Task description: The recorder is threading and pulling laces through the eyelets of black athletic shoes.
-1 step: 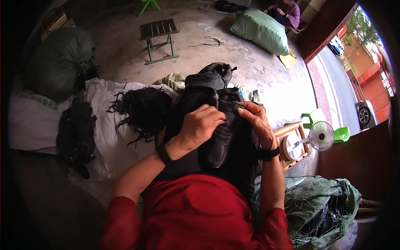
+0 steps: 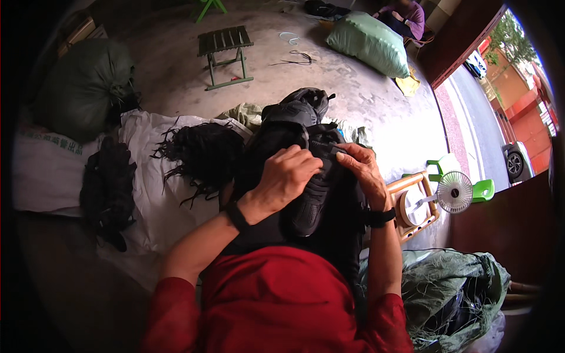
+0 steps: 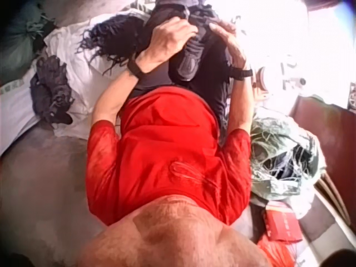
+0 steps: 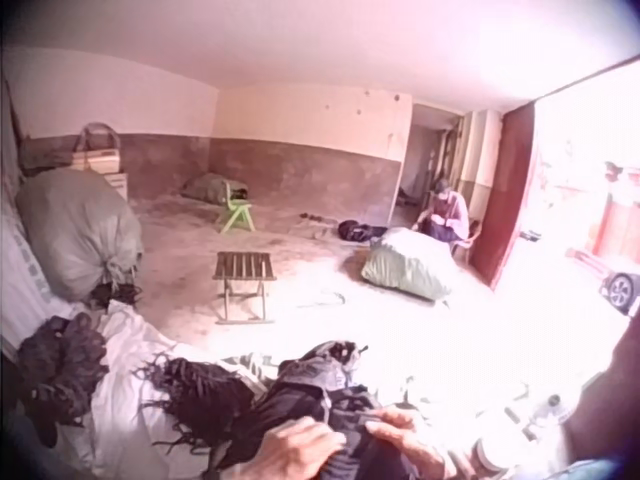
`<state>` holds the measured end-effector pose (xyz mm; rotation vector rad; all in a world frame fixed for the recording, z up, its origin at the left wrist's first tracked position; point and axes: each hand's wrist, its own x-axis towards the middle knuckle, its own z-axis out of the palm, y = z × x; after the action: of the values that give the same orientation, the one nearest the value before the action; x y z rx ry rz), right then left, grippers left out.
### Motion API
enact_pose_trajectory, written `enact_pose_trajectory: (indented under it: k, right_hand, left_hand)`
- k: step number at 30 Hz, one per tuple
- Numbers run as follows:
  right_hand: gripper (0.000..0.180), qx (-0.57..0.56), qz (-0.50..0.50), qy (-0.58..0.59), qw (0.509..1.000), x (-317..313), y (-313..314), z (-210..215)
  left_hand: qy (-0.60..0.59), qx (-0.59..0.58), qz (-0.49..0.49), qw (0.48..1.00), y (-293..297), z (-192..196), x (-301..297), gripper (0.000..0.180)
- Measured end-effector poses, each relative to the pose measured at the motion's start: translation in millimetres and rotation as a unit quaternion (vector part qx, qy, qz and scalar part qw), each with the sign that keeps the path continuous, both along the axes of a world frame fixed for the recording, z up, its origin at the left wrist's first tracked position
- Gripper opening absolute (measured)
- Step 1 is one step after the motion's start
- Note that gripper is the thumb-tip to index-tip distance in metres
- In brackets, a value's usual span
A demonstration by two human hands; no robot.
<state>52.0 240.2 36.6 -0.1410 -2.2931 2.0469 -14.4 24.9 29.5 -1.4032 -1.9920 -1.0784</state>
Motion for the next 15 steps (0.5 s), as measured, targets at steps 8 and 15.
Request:
enact_pose_trajectory:
  k: [8, 15]
  right_hand:
    - [0.030, 0.008, 0.005, 0.012, 1.000, -2, 4, -3]
    - [0.028, 0.018, 0.002, 0.026, 1.000, 3, 4, -7]
  left_hand:
    - [0.090, -0.176, 0.123, 0.972, -1, -2, 8, 0.004]
    - [0.085, -0.185, 0.032, 0.979, 13, 2, 8, 0.007]
